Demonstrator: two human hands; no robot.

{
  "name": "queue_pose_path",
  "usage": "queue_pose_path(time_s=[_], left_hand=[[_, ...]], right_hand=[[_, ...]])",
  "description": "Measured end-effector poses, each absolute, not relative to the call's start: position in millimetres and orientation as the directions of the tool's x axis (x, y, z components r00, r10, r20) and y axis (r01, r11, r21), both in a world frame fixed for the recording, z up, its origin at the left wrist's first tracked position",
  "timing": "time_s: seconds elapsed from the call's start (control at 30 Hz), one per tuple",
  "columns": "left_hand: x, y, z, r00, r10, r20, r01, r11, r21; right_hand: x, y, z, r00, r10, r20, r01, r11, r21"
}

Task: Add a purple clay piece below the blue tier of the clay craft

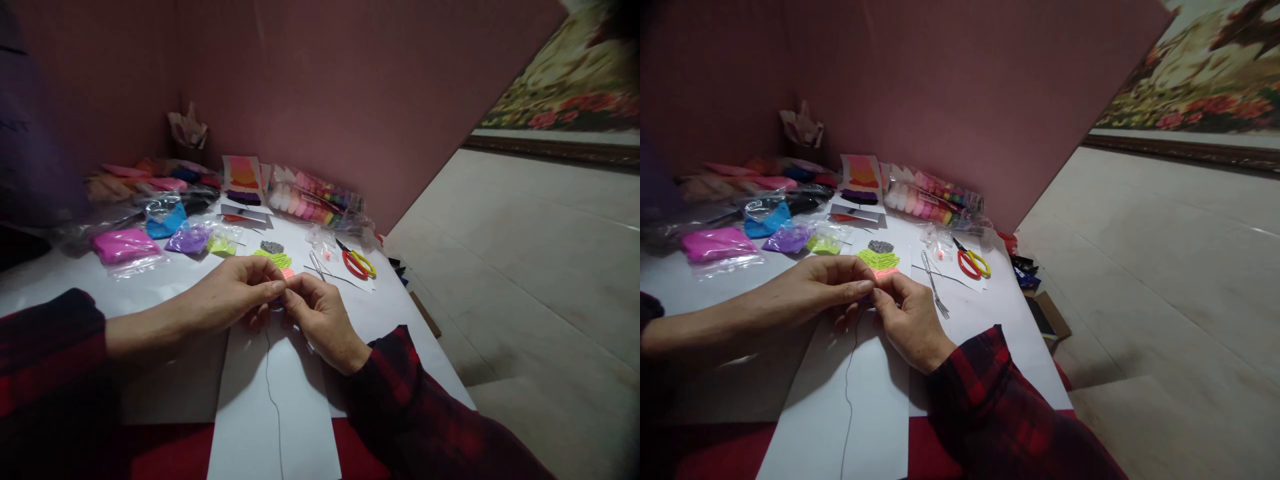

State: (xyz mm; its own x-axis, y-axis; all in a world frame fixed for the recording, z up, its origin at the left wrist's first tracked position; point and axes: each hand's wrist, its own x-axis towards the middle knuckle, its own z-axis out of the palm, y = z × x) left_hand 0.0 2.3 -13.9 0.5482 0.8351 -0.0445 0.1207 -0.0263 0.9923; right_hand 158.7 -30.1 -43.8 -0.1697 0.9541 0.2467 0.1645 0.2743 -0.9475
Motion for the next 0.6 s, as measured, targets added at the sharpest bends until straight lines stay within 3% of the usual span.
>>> queue_pose_path(time_s=[0.6], left_hand=[[-0.6, 2.8, -17.3, 0.553, 0.831, -0.062, 0.152, -0.027, 0.988]], right_hand=[[159.1, -30.3, -43.7, -0.179, 0.96, 0.216, 0.224, 0.254, -0.941]])
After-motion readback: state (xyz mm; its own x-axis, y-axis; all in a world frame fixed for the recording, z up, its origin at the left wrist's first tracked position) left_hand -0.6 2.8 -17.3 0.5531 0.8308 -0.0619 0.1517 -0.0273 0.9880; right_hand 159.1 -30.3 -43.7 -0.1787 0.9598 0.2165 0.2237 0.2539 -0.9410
